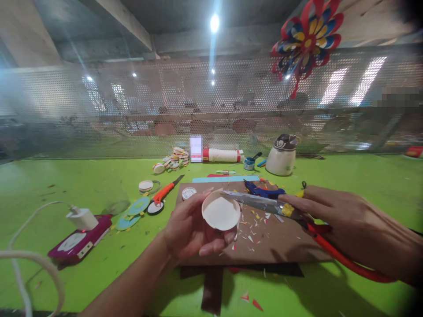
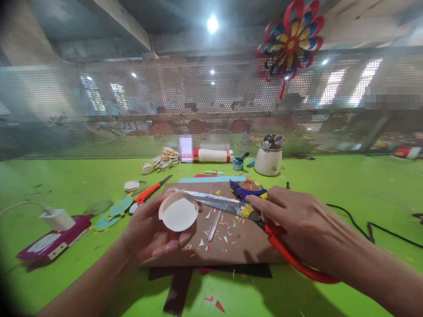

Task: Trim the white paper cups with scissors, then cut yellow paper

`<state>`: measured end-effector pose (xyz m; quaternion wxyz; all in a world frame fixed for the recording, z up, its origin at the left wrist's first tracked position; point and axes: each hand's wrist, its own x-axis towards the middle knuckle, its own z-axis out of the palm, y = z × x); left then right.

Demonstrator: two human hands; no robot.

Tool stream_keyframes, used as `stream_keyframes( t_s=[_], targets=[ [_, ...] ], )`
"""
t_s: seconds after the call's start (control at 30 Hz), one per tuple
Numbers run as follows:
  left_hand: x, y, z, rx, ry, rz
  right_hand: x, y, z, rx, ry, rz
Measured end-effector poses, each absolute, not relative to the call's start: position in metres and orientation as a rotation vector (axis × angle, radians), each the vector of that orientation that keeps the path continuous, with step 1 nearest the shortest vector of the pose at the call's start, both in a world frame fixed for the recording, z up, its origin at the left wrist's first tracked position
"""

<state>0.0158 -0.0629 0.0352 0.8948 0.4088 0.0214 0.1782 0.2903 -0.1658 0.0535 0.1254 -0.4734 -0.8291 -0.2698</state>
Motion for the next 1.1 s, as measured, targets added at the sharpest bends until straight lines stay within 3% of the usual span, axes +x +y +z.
stream_keyframes(
  t_s=[0.47,0.8,1.1],
  targets=[
    [0.017,-0.065,0.036,0.891,0.106,0.428,0.284,-0.171,0.056,-1.568,-2.388,-0.460],
    [0.020,-0.064,0.034,0.849,0.119,0.384,0.277,-0.170,0.058,-1.502,-2.357,-0.569],
    [0.018,-0.062,0.031,0.828,0.122,0.411,0.273,-0.170,0.055,-1.527,-2.359,-0.421]
  ],
)
